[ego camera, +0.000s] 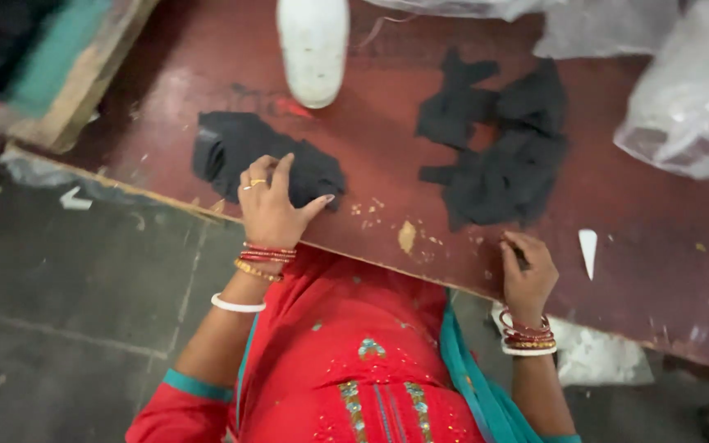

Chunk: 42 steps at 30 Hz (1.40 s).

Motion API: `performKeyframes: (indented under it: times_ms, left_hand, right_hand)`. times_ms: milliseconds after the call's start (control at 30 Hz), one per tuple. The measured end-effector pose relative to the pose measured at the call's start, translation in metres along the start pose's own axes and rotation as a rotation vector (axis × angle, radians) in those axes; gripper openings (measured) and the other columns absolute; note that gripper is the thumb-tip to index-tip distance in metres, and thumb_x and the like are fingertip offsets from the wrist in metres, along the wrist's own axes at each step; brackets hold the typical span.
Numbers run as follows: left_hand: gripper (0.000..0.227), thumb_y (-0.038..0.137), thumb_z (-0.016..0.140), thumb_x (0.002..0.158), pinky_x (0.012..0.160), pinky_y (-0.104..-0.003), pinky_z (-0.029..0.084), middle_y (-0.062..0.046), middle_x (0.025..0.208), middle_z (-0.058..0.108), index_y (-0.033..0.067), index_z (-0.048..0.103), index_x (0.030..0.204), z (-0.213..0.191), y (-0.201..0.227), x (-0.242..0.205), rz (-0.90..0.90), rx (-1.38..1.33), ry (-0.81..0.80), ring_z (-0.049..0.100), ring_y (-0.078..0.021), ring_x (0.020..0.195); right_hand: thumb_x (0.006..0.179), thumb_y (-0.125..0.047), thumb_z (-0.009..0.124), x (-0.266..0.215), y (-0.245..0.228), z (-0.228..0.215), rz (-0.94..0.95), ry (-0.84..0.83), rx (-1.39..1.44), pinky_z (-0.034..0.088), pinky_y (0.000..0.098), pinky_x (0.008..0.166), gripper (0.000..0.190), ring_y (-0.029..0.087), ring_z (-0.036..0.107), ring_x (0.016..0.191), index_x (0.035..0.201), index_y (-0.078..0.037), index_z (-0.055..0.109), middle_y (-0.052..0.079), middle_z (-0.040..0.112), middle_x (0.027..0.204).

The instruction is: The person folds small black fabric pieces by hand on a wooden table, stacking them into a neat pile. The camera shakes significantly in the middle of the clip, but the person continues folding and stacking the fabric pieces afterward.

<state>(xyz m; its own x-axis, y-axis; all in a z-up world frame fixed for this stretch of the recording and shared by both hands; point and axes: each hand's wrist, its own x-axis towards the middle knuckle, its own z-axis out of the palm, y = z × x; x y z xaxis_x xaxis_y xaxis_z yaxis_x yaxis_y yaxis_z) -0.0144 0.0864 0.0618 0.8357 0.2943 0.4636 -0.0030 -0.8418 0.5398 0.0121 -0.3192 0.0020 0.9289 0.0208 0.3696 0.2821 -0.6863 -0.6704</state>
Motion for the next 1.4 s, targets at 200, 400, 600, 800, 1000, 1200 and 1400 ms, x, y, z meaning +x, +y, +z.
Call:
performKeyframes:
  times_ms: [200,400,600,800,1000,1200,1400]
  left_hand:
    - [0.036,0.011,0.068,0.091,0.106,-0.047,0.049,-0.013,0.123,0.068,0.0096,0.069,0.127,0.119,0.052,0.002,0.445,-0.28,-0.606,0.06,-0.0341,0.122]
    - [0.047,0.01,0.06,0.084,0.114,-0.046,0.04,-0.005,0.139,0.063,0.01,0.068,0.13,0.283,0.119,0.025,0.983,-0.271,-0.49,0.052,-0.0273,0.136]
    - [0.035,0.026,0.065,0.09,0.096,-0.044,0.047,-0.002,0.119,0.067,0.0148,0.073,0.122,0.22,0.084,0.019,0.688,-0.171,-0.592,0.059,-0.0277,0.114]
    - [0.036,0.023,0.075,0.087,0.095,-0.044,0.05,-0.01,0.118,0.065,0.0061,0.073,0.119,0.133,0.041,-0.035,0.312,-0.169,-0.521,0.06,-0.0349,0.108]
    - [0.046,0.019,0.078,0.079,0.094,-0.045,0.05,-0.015,0.116,0.064,-0.001,0.071,0.119,0.108,0.041,-0.039,0.238,-0.238,-0.473,0.059,-0.0371,0.106]
    - [0.042,0.015,0.077,0.078,0.094,-0.046,0.05,-0.016,0.115,0.065,0.0001,0.072,0.116,0.106,0.042,-0.038,0.204,-0.246,-0.511,0.059,-0.0379,0.106]
    - [0.038,0.016,0.077,0.08,0.092,-0.046,0.05,-0.017,0.113,0.064,-0.0003,0.072,0.114,0.11,0.041,-0.042,0.199,-0.244,-0.459,0.059,-0.0382,0.106]
  right_hand:
    - [0.095,-0.001,0.075,-0.005,0.008,-0.008,-0.036,0.115,-0.086,0.056,0.0356,0.093,0.014,0.028,0.072,0.104,0.109,0.0,0.075,0.016,0.074,0.112]
    - [0.096,0.0,0.073,0.004,-0.007,-0.004,0.018,0.205,0.022,0.057,0.0346,0.092,0.014,0.027,0.073,0.102,0.11,0.0,0.074,0.015,0.074,0.11]
    - [0.095,0.001,0.072,0.003,-0.007,-0.004,-0.015,0.178,0.0,0.056,0.0349,0.093,0.016,0.027,0.072,0.104,0.111,-0.001,0.075,0.015,0.073,0.112]
    - [0.092,-0.001,0.073,0.02,-0.044,0.015,-0.07,-0.109,0.06,0.056,0.0348,0.091,0.016,0.026,0.073,0.101,0.108,-0.003,0.076,0.011,0.075,0.108]
    - [0.091,-0.005,0.073,0.047,-0.084,0.048,-0.307,-0.337,0.142,0.057,0.0376,0.086,0.018,0.029,0.072,0.1,0.108,-0.006,0.076,0.011,0.073,0.105]
    - [0.091,-0.007,0.069,0.055,-0.079,0.085,-0.478,-0.492,0.021,0.053,0.0426,0.088,0.018,0.034,0.065,0.1,0.108,-0.003,0.073,0.013,0.068,0.105]
    - [0.091,-0.003,0.065,0.043,-0.066,0.083,-0.58,-0.447,-0.085,0.052,0.0436,0.092,0.022,0.036,0.062,0.104,0.112,-0.001,0.07,0.015,0.066,0.11]
